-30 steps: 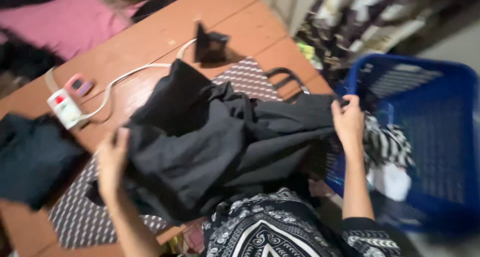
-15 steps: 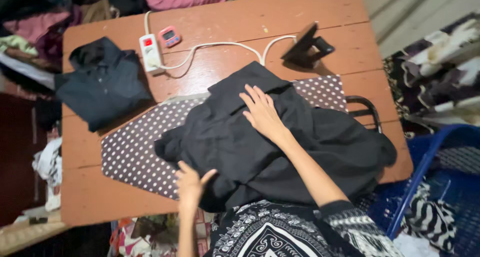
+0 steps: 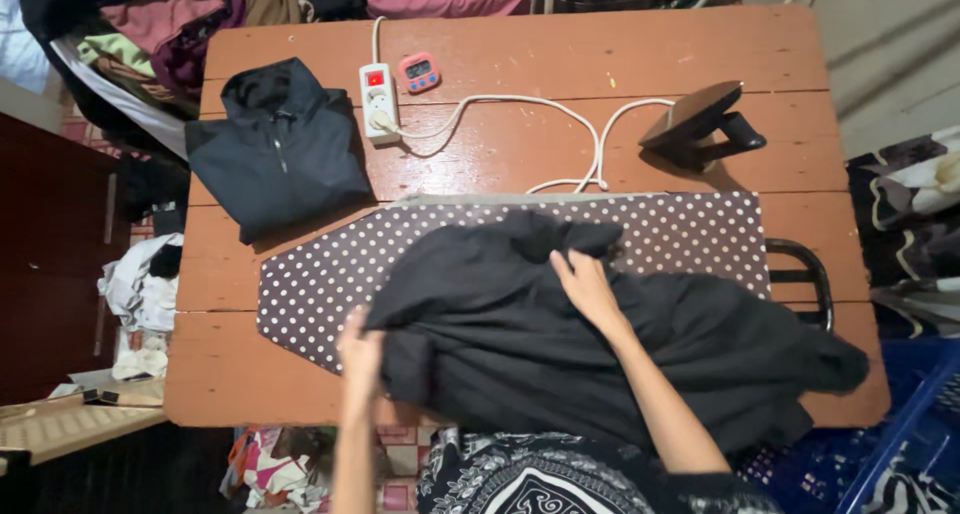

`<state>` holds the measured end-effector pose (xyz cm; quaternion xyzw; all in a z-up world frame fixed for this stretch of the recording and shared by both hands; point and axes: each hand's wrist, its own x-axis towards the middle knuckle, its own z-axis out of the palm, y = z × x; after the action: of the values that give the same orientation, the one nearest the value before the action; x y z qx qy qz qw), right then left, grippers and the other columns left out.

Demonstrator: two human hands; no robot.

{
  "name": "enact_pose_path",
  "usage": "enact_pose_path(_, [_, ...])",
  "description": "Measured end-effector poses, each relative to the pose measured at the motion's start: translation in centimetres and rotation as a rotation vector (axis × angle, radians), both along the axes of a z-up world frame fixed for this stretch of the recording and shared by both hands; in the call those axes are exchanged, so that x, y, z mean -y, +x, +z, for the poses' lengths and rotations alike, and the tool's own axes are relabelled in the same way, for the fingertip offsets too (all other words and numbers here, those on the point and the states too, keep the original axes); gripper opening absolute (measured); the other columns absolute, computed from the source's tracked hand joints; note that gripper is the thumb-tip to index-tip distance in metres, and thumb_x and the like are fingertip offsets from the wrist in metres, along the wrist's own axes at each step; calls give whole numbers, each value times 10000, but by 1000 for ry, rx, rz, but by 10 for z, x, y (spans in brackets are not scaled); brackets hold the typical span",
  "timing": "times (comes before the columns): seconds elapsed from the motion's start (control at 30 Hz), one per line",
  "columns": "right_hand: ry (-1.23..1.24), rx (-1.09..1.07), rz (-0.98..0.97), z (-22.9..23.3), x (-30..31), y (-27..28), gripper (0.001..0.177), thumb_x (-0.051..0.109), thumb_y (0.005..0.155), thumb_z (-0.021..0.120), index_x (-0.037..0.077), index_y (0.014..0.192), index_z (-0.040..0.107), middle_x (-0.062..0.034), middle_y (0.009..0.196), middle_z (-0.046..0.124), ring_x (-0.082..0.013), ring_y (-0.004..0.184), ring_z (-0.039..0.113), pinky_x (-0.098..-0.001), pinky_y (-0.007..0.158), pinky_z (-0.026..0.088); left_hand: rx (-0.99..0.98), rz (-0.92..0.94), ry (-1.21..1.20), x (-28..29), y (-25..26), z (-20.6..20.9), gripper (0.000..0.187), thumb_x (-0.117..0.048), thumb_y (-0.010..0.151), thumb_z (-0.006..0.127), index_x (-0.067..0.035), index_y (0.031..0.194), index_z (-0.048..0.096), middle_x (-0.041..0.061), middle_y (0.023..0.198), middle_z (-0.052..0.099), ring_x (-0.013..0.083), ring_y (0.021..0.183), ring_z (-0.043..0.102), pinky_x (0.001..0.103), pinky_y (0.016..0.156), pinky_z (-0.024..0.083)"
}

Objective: The person folds a black jacket on a polka-dotted ironing board, then irons a black shirt. They smooth the fabric with their hands, use an electric iron to press the shirt, and place the finished jacket aside.

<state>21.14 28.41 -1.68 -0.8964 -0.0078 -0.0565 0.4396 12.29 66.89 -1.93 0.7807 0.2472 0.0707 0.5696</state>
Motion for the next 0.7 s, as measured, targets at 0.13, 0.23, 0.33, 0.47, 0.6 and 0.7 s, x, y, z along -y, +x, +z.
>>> enact_pose_path(0.13, [626,-336,-65,24,-7,-27,391,316,1042,601,-9,834,665,-23,757,639,-120,621,617,-336,530,575,187,-22,111,-73,20,58,516,88,826,465,10,1325,573,127,1223,640,211,1149,601,305,1024,460])
enact_pose_path(0.23, [1082,-8,-45,63,13,-45,507,288,1169,578,97,710,484,40,748,500,-67,599,512,-358,560,599,137,84,99,-105,33,111,489,112,826,416,6,1271,588,125,1133,631,202,1028,583,300,950,475])
enact_pose_path(0.33, [1229,72,-277,108,54,-46,224,291,1116,562,82,1040,584,-52,1008,681,-165,829,706,-361,608,601,376,39,244,-130,49,160,377,109,906,435,16,1238,590,100,1183,629,184,1146,606,285,1075,478])
enact_pose_path(0.47, [1128,216,-374,124,99,-41,215,247,1131,580,72,1255,584,-93,1174,696,-193,937,715,-347,690,588,535,39,452,-147,84,191,383,97,992,535,7,1360,580,131,1279,651,218,1200,640,331,1126,513])
enact_pose_path(0.6, [1155,38,-464,66,122,-40,226,153,1089,627,73,1288,555,-79,1177,672,-175,914,702,-343,681,614,288,-22,758,-121,128,175,735,8,905,694,26,1565,372,296,1337,520,420,1215,539,513,1071,402])
enact_pose_path(0.7, [1022,-79,-624,14,136,-43,360,72,1049,642,56,1354,449,-135,1149,635,-210,829,695,-370,652,631,51,47,1064,-57,130,145,931,-213,897,796,121,1540,212,389,1406,415,539,1293,437,605,1055,350])
